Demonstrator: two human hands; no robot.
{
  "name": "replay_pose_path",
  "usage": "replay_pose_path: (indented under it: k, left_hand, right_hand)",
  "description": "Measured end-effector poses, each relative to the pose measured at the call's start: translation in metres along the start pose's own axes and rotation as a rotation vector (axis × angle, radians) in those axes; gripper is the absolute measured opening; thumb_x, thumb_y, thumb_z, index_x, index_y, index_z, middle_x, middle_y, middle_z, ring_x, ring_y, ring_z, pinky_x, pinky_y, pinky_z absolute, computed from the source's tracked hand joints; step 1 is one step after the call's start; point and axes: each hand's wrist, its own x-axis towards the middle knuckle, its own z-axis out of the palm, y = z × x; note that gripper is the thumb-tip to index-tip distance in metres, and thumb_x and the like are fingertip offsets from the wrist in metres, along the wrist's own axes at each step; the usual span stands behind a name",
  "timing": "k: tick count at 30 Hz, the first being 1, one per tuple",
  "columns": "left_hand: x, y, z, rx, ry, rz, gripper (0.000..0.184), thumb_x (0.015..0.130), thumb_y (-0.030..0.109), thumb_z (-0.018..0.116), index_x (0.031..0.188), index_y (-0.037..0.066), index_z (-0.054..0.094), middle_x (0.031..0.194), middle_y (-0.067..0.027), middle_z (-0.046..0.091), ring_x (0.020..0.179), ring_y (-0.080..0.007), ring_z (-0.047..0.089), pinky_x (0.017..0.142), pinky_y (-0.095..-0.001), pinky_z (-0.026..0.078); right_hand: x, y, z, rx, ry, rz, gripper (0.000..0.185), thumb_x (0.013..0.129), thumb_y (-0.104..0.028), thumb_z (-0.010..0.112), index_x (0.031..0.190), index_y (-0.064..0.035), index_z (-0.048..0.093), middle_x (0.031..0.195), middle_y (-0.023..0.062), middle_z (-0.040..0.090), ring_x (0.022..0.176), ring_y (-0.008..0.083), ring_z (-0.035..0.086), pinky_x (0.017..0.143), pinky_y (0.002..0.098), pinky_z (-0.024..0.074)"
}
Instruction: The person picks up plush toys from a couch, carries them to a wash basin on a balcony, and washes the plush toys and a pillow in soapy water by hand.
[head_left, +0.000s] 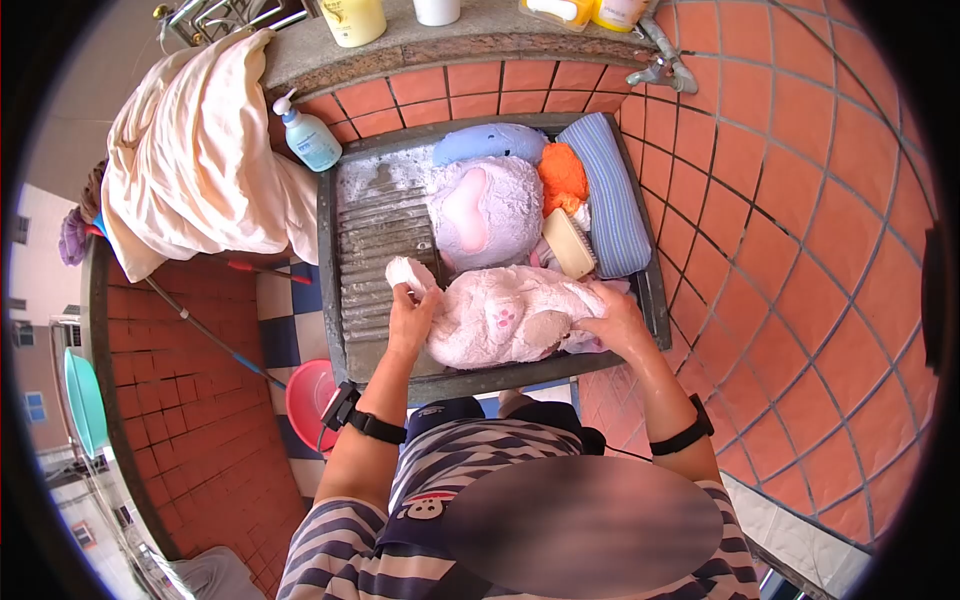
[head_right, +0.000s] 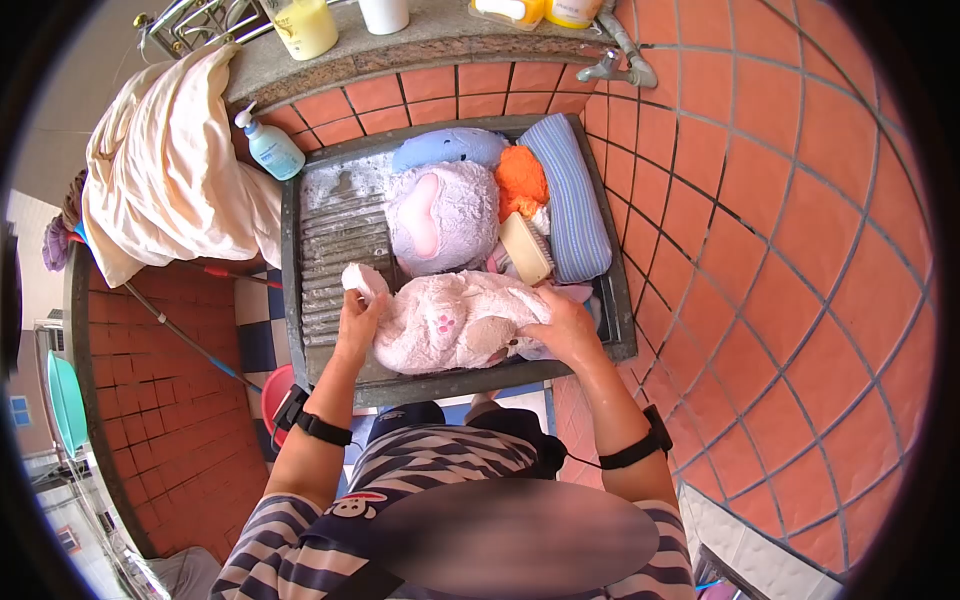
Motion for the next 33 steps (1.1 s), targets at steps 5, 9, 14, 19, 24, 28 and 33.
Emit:
replay_pose_path:
  k: [5,9,14,19,24,28,33]
  left_hand:
    - [-0.090,0.063,0.038,0.838,0.070,0.476,0.084,0.077,0.055,0.066,0.144,0.015,0.036,0.146,-0.0301,0.028,0.133,-0.0521,0.026,0.098,-0.0597,0.032]
    - [-0.081,0.037,0.049,0.772,0.139,0.759,0.072,0.075,0.054,0.065,0.137,0.022,0.049,0.149,-0.0285,0.024,0.132,-0.0545,0.024,0.093,-0.0616,0.032]
    - [-0.074,0.023,0.084,0.776,0.165,0.700,0.064,0.073,0.048,0.062,0.133,0.027,0.054,0.150,-0.0295,0.021,0.133,-0.0553,0.022,0.088,-0.0593,0.035]
    - [-0.043,0.027,0.096,0.797,0.095,0.552,0.058,0.068,0.040,0.061,0.123,0.024,0.060,0.133,-0.0270,0.038,0.118,-0.0477,0.038,0.090,-0.0582,0.037]
    - [-0.013,0.024,0.104,0.832,0.095,0.538,0.054,0.065,0.034,0.062,0.118,0.023,0.060,0.120,-0.0225,0.045,0.108,-0.0413,0.043,0.087,-0.0523,0.037]
    - [0.008,0.018,0.110,0.824,0.111,0.569,0.055,0.064,0.033,0.063,0.118,0.022,0.058,0.113,-0.0213,0.046,0.104,-0.0402,0.045,0.085,-0.0510,0.038]
    - [0.038,0.015,0.118,0.876,-0.011,0.352,0.053,0.064,0.035,0.064,0.114,0.020,0.058,0.098,-0.0190,0.046,0.096,-0.0384,0.046,0.078,-0.0504,0.039]
  right_hand:
    - [-0.018,0.025,0.026,-0.189,0.031,0.035,0.067,0.066,-0.019,0.074,0.127,-0.0060,0.050,0.133,0.0243,0.045,0.124,0.0403,0.043,0.102,0.0506,0.0318]
    - [-0.028,-0.016,0.035,-0.093,0.112,-0.411,0.071,0.070,-0.030,0.070,0.134,-0.0088,0.047,0.139,0.0267,0.034,0.131,0.0446,0.031,0.103,0.0546,0.0264]
    - [-0.007,0.017,0.078,-0.399,0.100,-0.421,0.073,0.072,-0.048,0.068,0.132,-0.0103,0.049,0.134,0.0246,0.039,0.125,0.0416,0.036,0.095,0.0522,0.0316]
    - [0.024,0.031,0.087,-0.397,0.073,-0.430,0.066,0.073,-0.051,0.065,0.125,-0.0115,0.056,0.118,0.0190,0.048,0.109,0.0365,0.047,0.083,0.0486,0.0364]
    - [0.057,0.031,0.094,-0.410,0.024,-0.402,0.048,0.076,-0.047,0.064,0.109,-0.0121,0.061,0.095,0.0103,0.051,0.092,0.0287,0.050,0.072,0.0438,0.0371]
    - [0.079,0.044,0.104,-0.403,-0.077,-0.382,0.036,0.078,-0.042,0.062,0.098,-0.0126,0.060,0.094,0.0092,0.051,0.091,0.0281,0.051,0.072,0.0437,0.0389]
    - [0.112,0.051,0.110,-0.341,-0.067,-0.345,0.028,0.081,-0.037,0.061,0.095,-0.0128,0.059,0.093,0.0106,0.052,0.090,0.0302,0.053,0.072,0.0438,0.0412]
